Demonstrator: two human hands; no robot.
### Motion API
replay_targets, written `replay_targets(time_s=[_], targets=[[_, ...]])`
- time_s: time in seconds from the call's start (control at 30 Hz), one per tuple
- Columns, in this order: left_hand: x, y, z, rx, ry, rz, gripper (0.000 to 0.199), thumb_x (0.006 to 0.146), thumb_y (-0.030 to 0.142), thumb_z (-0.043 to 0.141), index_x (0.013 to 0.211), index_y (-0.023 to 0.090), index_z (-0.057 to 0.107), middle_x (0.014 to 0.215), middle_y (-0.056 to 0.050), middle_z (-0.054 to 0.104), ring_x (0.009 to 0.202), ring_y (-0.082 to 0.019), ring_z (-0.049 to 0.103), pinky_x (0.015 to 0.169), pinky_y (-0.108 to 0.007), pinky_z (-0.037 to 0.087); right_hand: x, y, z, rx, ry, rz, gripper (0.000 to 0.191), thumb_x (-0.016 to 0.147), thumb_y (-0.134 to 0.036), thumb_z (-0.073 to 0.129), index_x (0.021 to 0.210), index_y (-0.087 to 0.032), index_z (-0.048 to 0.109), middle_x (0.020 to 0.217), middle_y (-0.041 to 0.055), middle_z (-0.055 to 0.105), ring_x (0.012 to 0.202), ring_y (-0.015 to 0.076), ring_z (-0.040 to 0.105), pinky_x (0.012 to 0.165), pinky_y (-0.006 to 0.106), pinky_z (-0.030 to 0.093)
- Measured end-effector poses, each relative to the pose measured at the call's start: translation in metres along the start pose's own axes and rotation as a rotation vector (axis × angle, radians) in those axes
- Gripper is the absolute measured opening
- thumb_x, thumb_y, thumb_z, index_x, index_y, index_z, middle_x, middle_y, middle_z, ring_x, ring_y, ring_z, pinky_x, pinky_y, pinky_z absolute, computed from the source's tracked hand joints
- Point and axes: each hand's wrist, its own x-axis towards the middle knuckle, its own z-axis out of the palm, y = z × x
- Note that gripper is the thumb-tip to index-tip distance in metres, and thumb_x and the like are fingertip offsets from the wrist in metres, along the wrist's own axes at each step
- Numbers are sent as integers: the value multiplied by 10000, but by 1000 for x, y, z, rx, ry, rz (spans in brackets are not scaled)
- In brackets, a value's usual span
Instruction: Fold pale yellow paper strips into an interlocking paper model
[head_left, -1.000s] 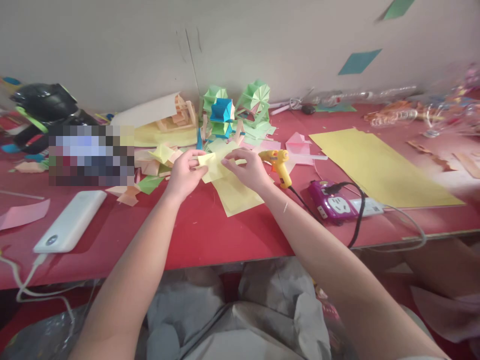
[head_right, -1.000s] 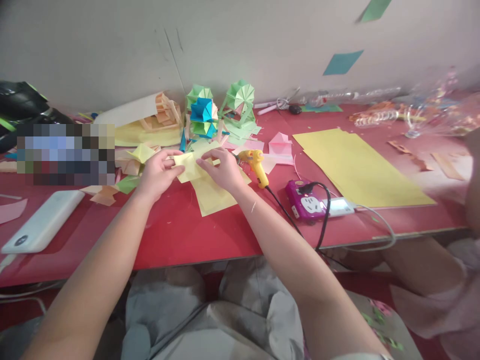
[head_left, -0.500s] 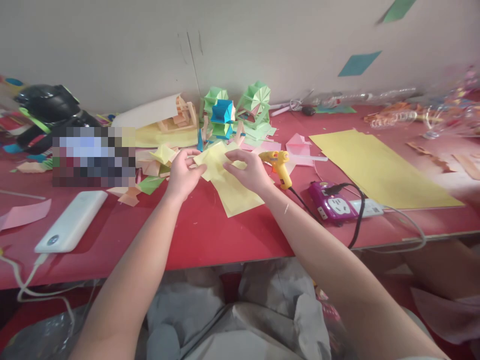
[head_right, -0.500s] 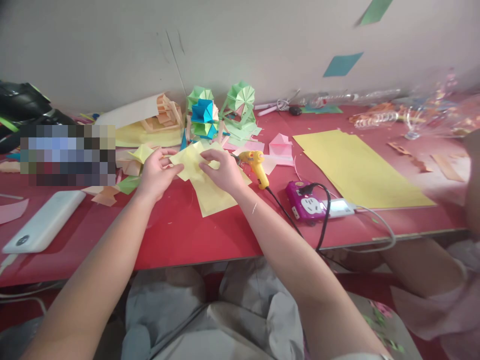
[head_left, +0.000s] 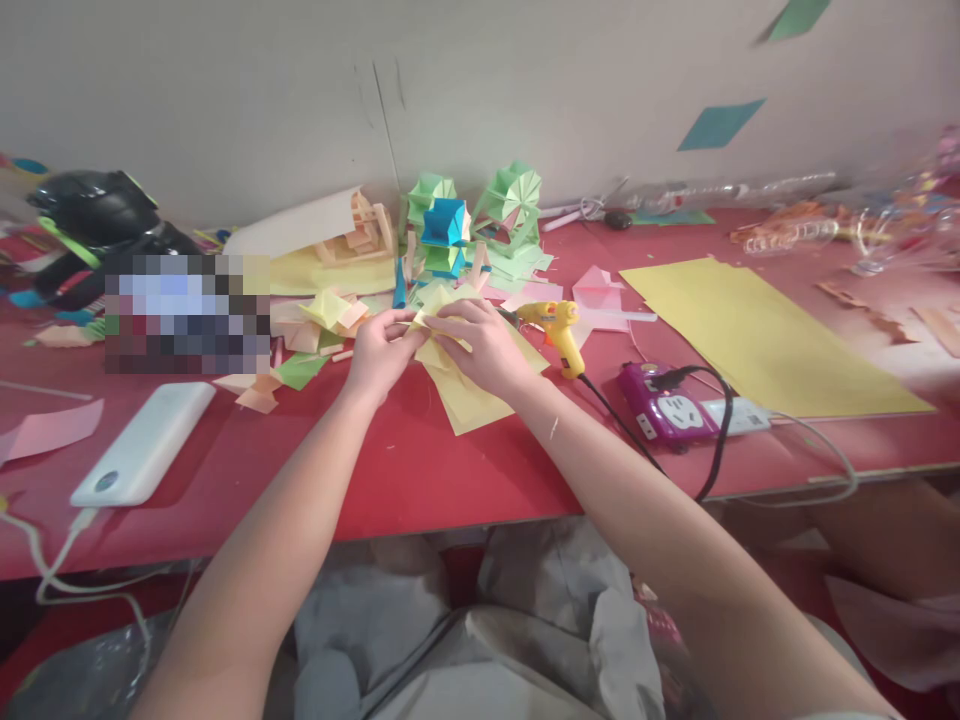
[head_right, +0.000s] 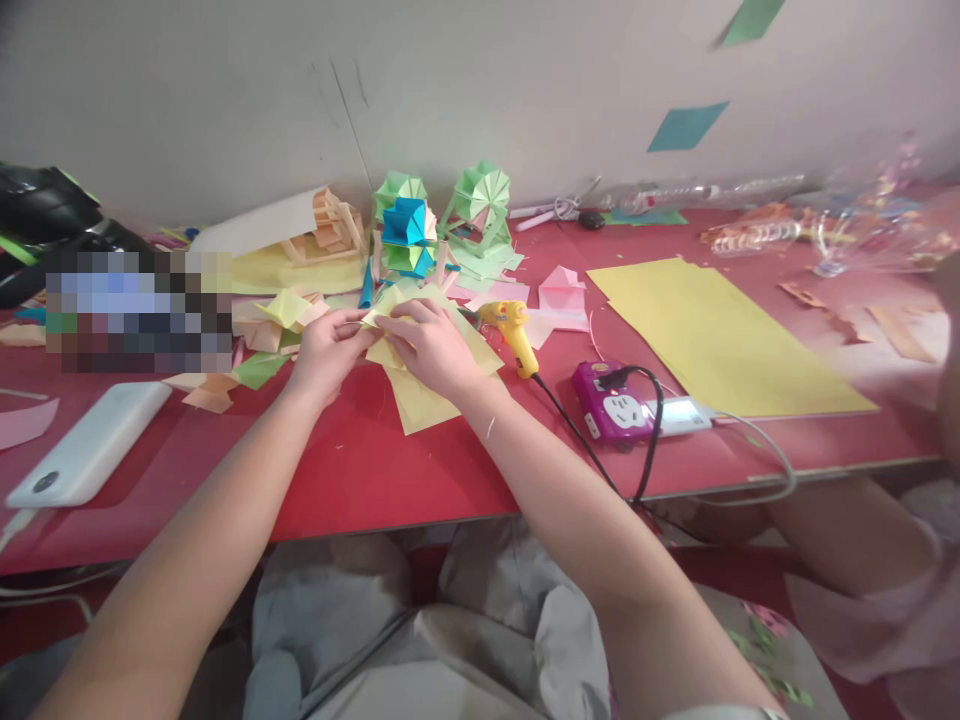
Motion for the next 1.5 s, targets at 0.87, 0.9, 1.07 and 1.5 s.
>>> replay_targets(time_s=[0.87, 0.9, 1.07, 1.5], targets=[[-1, 14, -1, -260, -46, -228, 198, 778, 276, 761, 933, 160, 716, 877, -48, 711, 757, -149, 677, 682, -281, 606, 1, -4, -5, -25, -85, -17, 290, 968, -155, 531, 1057, -258, 787, 1258, 75, 698, 1206, 273, 570, 1048, 472, 476], [-2, 14, -1, -248, -62, -214, 229, 759, 265, 785, 951, 159, 719, 917, -56, 720, 808, -158, 689, 708, -284, 611, 1, -4, -5, -27, -90, -16, 289, 965, -152, 533, 1057, -254, 787, 1264, 75, 699, 1208, 276, 572, 1055, 476, 474], [-2, 12, -4, -197, -120, -158, 359, 654, 205, 846, 983, 150, 712, 952, -66, 747, 897, -191, 720, 768, -302, 616, 0, -5, -3, 32, -64, -20, 213, 946, -200, 584, 1018, -222, 783, 1226, 95, 714, 1157, 268, 616, 1064, 477, 482], [-11, 10, 6, 62, -29, 144, 188, 734, 181, 694, 902, 205, 612, 801, -17, 726, 759, -182, 720, 739, -301, 593, 0, -3, 0, 190, 134, 354, 314, 860, -227, 606, 1167, -212, 540, 1167, 119, 618, 891, 198, 628, 782, 374, 576]])
